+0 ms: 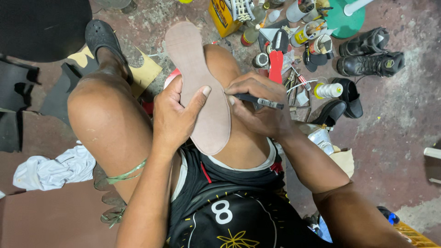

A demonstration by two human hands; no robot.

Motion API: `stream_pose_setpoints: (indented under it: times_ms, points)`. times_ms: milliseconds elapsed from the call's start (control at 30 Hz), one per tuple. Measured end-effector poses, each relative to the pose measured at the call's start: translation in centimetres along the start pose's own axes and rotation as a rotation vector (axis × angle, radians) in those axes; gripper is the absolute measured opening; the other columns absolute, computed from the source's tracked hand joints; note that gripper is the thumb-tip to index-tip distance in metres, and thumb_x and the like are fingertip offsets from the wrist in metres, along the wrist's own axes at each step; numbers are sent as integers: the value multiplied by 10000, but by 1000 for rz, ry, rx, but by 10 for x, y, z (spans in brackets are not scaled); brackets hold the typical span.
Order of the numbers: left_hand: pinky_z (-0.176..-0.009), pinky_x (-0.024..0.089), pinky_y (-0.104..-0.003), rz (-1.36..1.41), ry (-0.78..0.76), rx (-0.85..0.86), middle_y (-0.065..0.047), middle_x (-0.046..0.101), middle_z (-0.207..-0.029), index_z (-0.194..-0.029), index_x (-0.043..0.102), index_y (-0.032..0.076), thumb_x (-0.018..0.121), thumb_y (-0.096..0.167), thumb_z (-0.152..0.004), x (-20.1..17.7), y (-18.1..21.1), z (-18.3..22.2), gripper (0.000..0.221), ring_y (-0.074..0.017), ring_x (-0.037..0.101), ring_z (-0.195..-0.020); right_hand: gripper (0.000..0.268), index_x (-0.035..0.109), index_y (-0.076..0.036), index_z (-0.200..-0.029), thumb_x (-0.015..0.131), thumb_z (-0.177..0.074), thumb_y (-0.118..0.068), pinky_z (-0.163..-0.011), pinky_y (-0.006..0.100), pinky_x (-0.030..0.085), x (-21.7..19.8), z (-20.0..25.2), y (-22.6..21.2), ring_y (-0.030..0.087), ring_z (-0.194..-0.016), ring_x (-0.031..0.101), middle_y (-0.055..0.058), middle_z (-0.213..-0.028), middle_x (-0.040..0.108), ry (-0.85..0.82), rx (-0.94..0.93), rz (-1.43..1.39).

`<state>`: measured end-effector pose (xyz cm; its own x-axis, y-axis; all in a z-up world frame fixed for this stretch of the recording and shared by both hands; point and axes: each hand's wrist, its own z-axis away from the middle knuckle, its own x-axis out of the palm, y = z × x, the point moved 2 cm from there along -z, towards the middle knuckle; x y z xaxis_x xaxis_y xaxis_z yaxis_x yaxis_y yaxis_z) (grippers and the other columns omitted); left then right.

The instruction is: The person traces an outline onto a piece of material with a pen while using a shoe sole as a template, then cuts the material with scissors and fits the cut piece onto the bottom of a shoe.

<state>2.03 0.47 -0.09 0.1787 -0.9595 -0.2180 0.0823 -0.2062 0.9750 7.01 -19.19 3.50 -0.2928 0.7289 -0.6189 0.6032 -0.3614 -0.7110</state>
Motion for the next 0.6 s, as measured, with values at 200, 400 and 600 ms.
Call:
stream_pose_setpoints:
  times_ms: [200, 400, 600]
  points:
    - [-789, 542, -297, -22, -20, 24, -87, 742, -923, -1064, 678, 0, 750, 192, -940, -1, -2, -2, 240, -95, 650, -829, 204, 674, -35, -1057, 758, -888, 41, -832, 338, 585, 3, -6, 7, 253, -970, 739, 132, -1053, 709, 35, -23, 2]
    - [-852, 541, -304, 50, -37, 80, -87, 760, -995, -1162, 677, 4, 732, 187, -954, -1, -1, -1, 282, -99, 677, -901, 222, 675, -26, -1050, 762, -855, 36, -856, 359, 588, -1, -3, 2, 266, -982, 736, 129, -1034, 717, -9, -40, 24]
    - [-806, 556, -305, -56, -44, -10, -86, 760, -938, -1121, 693, 7, 760, 200, -935, -3, -2, -4, 276, -120, 682, -837, 197, 687, -22, -1042, 776, -877, 39, -812, 332, 585, 3, -11, 7, 257, -952, 739, 140, -1036, 709, 27, -51, 24]
